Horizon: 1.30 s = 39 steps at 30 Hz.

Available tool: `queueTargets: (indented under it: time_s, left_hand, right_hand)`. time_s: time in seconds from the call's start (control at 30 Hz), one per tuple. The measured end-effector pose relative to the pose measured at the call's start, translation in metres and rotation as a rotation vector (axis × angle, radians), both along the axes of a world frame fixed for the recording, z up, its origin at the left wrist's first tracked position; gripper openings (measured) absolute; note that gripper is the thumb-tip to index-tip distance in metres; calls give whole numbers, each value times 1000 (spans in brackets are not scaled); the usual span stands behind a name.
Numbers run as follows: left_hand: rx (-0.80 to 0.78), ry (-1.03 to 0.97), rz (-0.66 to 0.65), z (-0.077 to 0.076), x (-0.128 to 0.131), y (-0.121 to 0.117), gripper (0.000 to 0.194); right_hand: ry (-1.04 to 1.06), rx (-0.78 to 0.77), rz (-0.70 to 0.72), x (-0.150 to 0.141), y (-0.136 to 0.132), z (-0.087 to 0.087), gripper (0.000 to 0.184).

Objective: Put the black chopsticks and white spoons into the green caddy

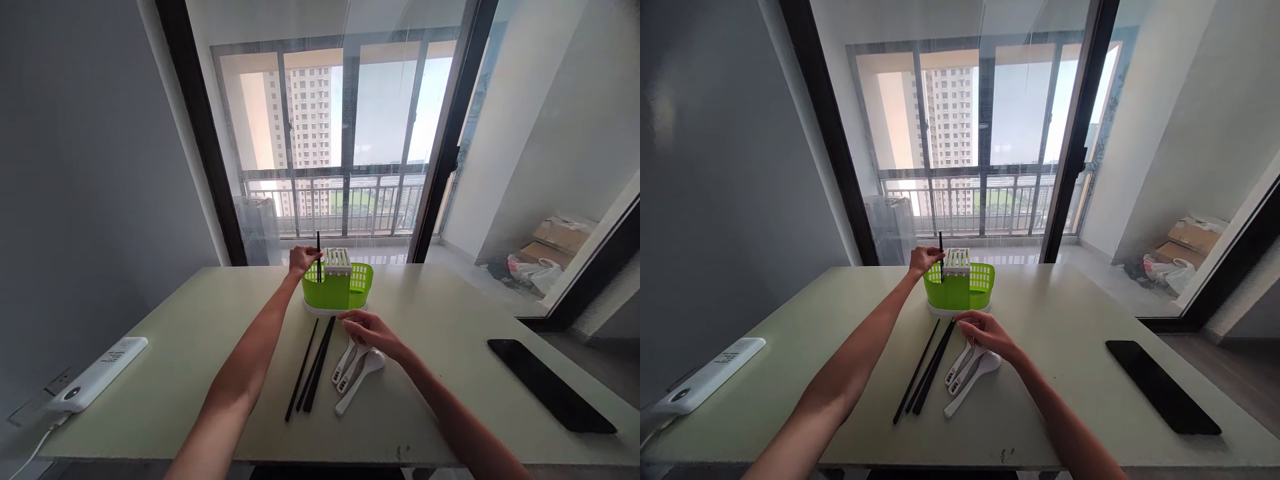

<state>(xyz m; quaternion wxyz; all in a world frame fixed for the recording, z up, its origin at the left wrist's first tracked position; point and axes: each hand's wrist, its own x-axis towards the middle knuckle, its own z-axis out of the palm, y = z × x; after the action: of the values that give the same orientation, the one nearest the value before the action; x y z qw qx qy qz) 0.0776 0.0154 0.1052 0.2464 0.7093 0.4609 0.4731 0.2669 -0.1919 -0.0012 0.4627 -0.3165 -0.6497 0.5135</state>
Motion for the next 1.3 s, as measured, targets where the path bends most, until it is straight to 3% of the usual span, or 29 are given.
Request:
queueTargets:
  time_s: [0.4,0.57,0.67,0.73,0.8,0.87,0.97,1.1,1.3]
  left_hand:
    - [5,179,20,-5,-3,-6,28]
    - [40,201,227,-5,-31,-29,40]
    - [-7,264,347,-15,-57,-56,47]
    - [-80,356,305,-26,-72,-79,43]
    - [-179,476,170,-40,-81,-103,35]
    - [-261,591,40,-53,-84,-127,30]
    - [-309,721,-52,-67,-78,-156,29]
    - [-305,845,-88,-73,-66,-179,32]
    - [-305,949,-84,-73,-60,-191,37]
  right_hand:
    - [-30,-24,-45,0,-1,3,51]
    - [-5,-19,-49,4,0,0,49]
    - [16,-18,-100,5,1,-1,49]
    - [27,-28,-149,5,2,0,50]
    - [43,-38,-185,6,3,0,51]
    - [58,-46,-201,7,3,0,51]
    - [69,-46,-191,8,3,-1,48]
    - [66,-42,-169,8,3,-2,46]
    - [37,-55,-188,8,3,-2,50]
